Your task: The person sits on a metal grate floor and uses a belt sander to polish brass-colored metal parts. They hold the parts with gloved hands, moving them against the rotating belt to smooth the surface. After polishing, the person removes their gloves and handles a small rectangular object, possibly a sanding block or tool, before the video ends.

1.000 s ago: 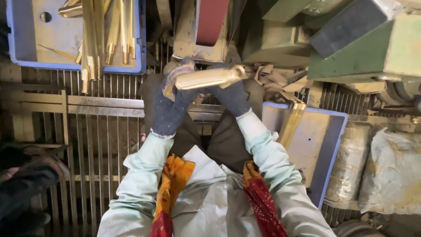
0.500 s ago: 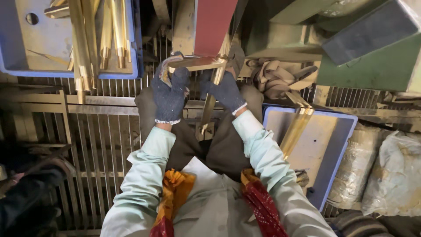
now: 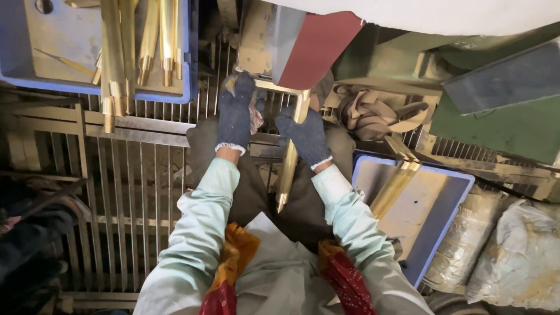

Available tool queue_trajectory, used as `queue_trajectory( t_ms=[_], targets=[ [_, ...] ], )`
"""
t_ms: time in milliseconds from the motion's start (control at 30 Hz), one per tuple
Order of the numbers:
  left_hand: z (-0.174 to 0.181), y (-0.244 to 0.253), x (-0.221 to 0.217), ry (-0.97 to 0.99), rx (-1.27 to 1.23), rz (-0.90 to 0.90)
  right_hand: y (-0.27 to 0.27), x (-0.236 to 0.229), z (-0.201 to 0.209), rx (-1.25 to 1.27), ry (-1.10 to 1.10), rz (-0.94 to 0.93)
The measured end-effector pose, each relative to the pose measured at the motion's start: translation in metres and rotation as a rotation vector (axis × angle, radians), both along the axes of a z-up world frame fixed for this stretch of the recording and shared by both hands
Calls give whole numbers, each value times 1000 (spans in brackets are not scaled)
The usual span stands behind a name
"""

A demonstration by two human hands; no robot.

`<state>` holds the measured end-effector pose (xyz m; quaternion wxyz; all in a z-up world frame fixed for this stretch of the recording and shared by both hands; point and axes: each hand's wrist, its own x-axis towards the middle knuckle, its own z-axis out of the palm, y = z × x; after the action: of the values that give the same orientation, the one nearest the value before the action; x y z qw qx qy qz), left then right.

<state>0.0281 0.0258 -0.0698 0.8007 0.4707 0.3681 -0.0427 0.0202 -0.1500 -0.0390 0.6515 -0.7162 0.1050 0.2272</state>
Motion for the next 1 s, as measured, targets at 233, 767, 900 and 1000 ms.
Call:
queue_trajectory(
  t_ms=[233,767,900,1000],
  targets=[
    [13,-1,13,69,-102,-44,4,-3,15,196,56,-31],
    [183,14,-103,-616,-118,-717,-84,-106,41,-319,-801,21],
    [168,0,-76,-604,3,-797,-93,-87,33,-388,-742,-46],
    [142,-13,-49,-615,-107,-803,-99,-71,31,-309,-611,-49]
  ],
)
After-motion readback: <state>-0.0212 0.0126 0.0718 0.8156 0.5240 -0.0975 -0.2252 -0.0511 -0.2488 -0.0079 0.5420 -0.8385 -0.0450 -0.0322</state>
